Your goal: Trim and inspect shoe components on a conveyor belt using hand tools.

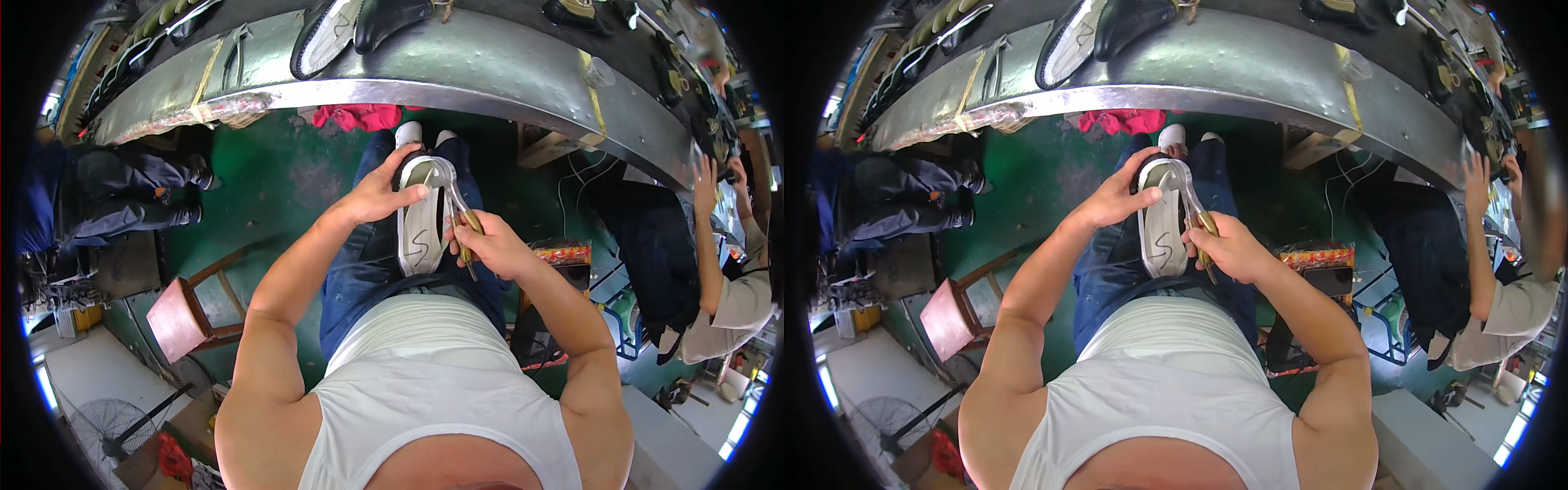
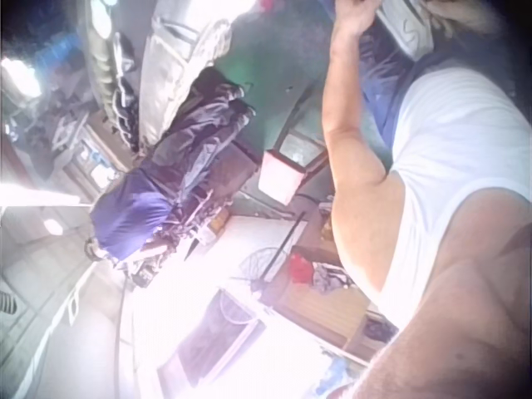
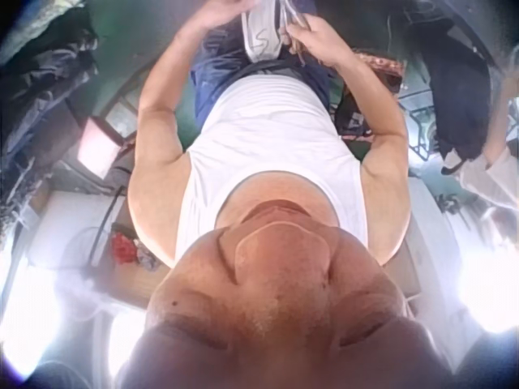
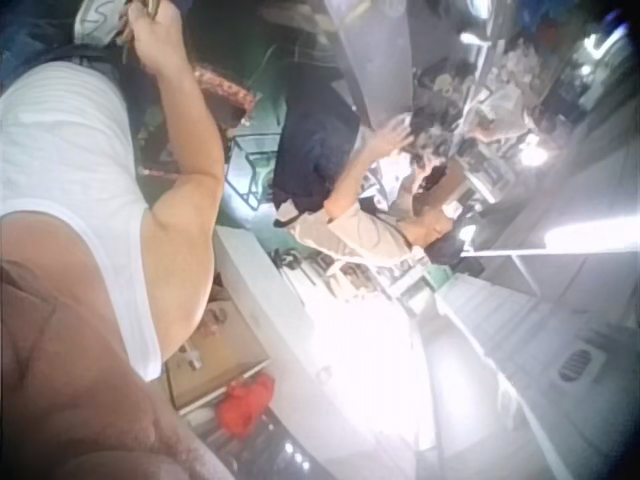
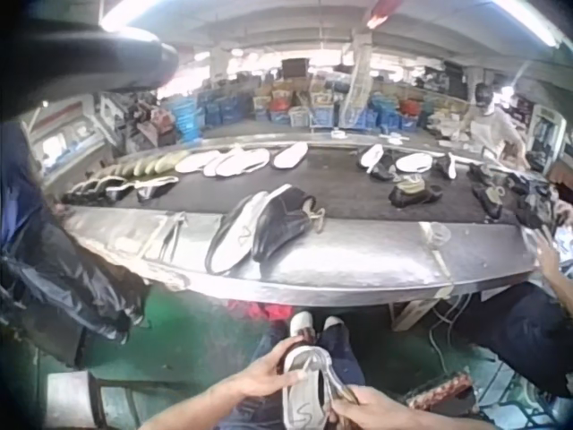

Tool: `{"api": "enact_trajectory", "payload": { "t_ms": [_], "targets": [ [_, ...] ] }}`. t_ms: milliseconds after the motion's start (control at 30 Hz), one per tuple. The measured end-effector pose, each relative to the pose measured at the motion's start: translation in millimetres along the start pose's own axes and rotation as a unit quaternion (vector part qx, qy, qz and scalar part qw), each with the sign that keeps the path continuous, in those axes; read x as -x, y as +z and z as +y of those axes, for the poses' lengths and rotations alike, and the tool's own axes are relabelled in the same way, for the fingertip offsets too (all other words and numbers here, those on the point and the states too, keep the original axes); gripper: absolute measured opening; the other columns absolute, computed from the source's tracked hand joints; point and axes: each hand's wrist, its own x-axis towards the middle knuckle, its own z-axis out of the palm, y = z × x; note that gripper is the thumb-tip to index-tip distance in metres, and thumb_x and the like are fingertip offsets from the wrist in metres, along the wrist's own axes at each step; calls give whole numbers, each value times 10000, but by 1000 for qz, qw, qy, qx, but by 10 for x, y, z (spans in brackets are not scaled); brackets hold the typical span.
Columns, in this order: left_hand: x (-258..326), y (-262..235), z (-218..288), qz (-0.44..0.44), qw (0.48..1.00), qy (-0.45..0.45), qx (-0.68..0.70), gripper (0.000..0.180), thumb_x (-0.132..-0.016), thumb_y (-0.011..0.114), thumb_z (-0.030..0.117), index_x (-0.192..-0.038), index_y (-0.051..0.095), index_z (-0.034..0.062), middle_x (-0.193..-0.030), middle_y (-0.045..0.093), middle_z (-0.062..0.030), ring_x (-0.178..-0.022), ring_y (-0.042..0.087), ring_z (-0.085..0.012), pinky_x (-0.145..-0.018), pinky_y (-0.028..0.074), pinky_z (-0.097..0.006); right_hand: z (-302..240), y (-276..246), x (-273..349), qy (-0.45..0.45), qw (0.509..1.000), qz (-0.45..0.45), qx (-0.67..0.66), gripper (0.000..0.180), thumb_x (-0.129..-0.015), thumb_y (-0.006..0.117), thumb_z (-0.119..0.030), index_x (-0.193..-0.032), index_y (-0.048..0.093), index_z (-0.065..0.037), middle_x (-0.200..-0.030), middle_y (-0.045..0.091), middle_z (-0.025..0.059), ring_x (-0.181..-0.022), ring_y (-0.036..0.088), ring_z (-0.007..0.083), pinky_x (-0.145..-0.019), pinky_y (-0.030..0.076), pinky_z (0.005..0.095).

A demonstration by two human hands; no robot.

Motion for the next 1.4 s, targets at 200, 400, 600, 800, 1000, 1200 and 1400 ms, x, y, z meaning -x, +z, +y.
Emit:
{"api": "enact_trajectory", "payload": {
  "t_ms": [200, 400, 600, 800, 1000, 1200, 1400],
  "targets": [
    [0, -61, -206, 71, 993, -5, -91, 744, -901, 718, 349, -1492, 339, 102, -1372, 525, -156, -1260, 503, -239, -1067, 396, -356, -25, -35, -171, -21, 995, 4, 97, 182, -997, 516, -180, -992, 563, -4, -797, 604, 54, -666, 588, 120, -615, 505, 281],
    [-14, -107, -335, 133, 991, -10, -30, 526, -950, 664, 264, -1412, 468, 105, -1308, 562, -85, -1191, 530, -175, -1029, 421, -324, 42, -107, -376, -72, 952, 36, 294, 213, -972, 561, -190, -1030, 574, 15, -808, 638, 128, -655, 629, 231, -641, 514, 341],
    [38, -244, -363, 82, 986, -5, 143, 480, -957, 650, 190, -1402, 493, 102, -1292, 549, -43, -1179, 508, -144, -1042, 388, -296, 414, -108, -584, -255, 867, 122, 411, 271, -954, 579, -184, -1091, 564, 49, -953, 650, 234, -861, 634, 429, -767, 511, 466],
    [16, -118, -372, 132, 976, -53, 165, 457, -953, 638, 146, -1385, 508, 75, -1247, 581, -59, -1145, 529, -133, -1014, 413, -292, 36, 33, -287, -139, 843, 109, 509, 231, -936, 571, -149, -1048, 555, 51, -975, 632, 262, -885, 612, 472, -779, 493, 517],
    [-50, -78, -408, 195, 970, -58, 131, 421, -938, 652, 119, -1341, 551, 51, -1174, 633, -64, -1040, 591, -131, -932, 481, -280, -181, -173, -210, -8, 916, 14, 401, 207, -950, 568, -153, -1036, 568, 36, -828, 640, 194, -753, 658, 334, -696, 530, 414],
    [-63, -161, -355, 160, 979, -56, 114, 483, -930, 660, 119, -1387, 514, 61, -1188, 624, -70, -1061, 583, -126, -958, 469, -285, -245, 120, -395, -256, 896, 154, 330, 283, -999, 498, -217, -1109, 545, 41, -896, 632, 220, -758, 642, 390, -696, 508, 433],
    [174, -100, -364, 193, 979, -55, -22, 659, -921, 664, 181, -1485, 360, 24, -1338, 565, -180, -1200, 558, -225, -1042, 427, -345, -151, -10, -378, -131, 916, 86, 370, 359, -970, 582, -317, -1078, 590, 26, -793, 643, 207, -745, 658, 361, -704, 504, 413]
  ]
}}
